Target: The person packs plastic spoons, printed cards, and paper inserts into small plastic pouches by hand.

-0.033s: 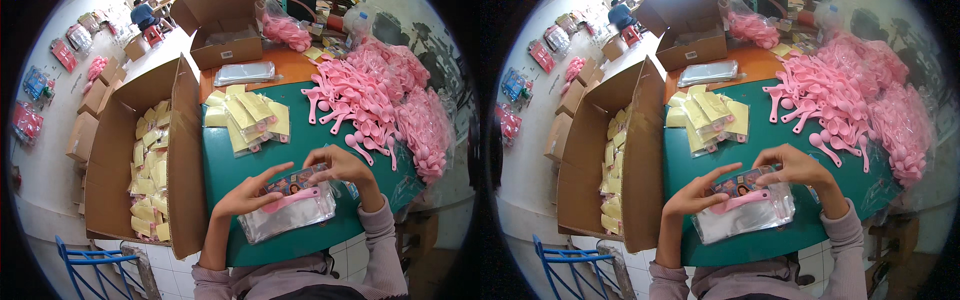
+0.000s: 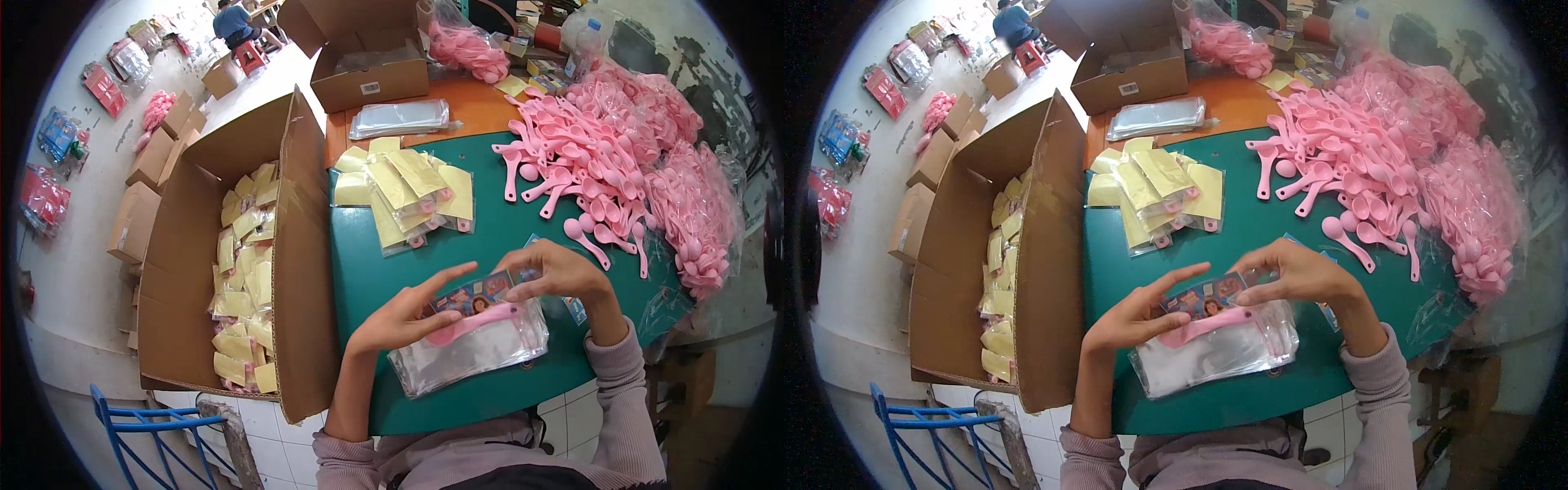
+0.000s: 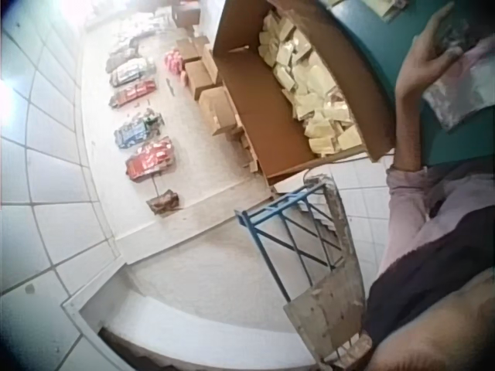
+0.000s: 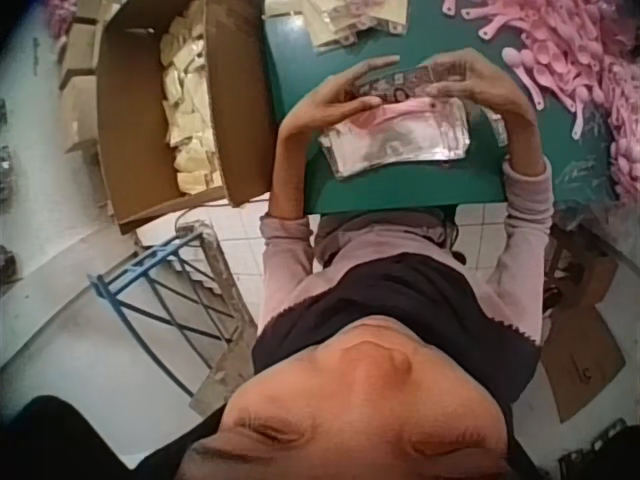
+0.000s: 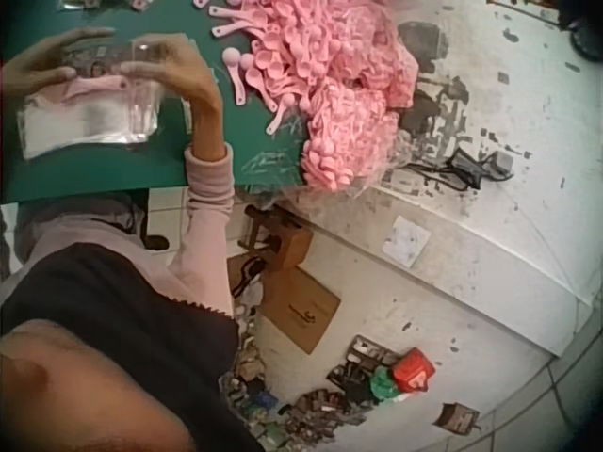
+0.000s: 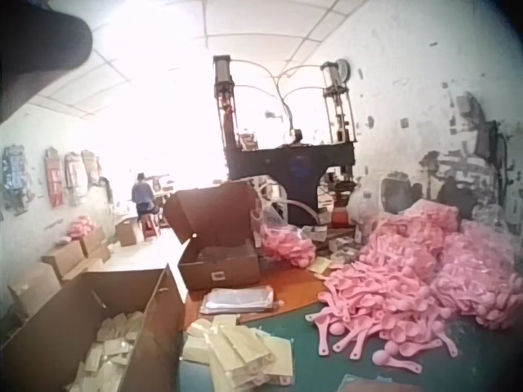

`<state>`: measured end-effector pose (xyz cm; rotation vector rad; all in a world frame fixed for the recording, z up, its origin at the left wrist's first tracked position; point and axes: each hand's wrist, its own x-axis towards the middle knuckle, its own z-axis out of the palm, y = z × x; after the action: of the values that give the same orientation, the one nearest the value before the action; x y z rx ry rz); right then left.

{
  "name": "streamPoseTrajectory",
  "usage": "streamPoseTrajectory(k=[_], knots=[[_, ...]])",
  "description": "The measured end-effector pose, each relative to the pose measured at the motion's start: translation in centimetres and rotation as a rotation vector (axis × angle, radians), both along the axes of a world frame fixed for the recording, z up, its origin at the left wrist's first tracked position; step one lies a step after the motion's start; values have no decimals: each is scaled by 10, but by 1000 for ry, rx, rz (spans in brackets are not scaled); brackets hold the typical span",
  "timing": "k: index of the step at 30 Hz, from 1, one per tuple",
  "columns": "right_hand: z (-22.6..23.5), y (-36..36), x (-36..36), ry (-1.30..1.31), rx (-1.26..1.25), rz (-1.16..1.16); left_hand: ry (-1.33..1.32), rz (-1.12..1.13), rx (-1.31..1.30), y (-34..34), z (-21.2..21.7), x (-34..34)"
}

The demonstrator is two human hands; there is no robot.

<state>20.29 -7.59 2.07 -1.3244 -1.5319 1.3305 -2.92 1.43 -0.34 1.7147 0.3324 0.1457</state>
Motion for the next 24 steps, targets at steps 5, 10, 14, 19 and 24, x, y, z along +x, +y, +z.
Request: streamPoseTrajectory(k=[5, 10, 14, 19, 24], knots=[[-1, 1, 1, -107, -107, -30, -30, 94, -112, -1, -7, -2], [-1, 0, 3, -106, -17, -192, 177, 326, 51, -3, -4, 8], [-2, 1, -9, -191, 154, -367, -3, 644, 612, -27, -10, 18], [-4, -4, -17, -205, 256, -12, -26, 269, -626, -50, 6, 18], [-4, -10, -28, -312, 293, 230, -21, 437, -798, -69, -4, -7]])
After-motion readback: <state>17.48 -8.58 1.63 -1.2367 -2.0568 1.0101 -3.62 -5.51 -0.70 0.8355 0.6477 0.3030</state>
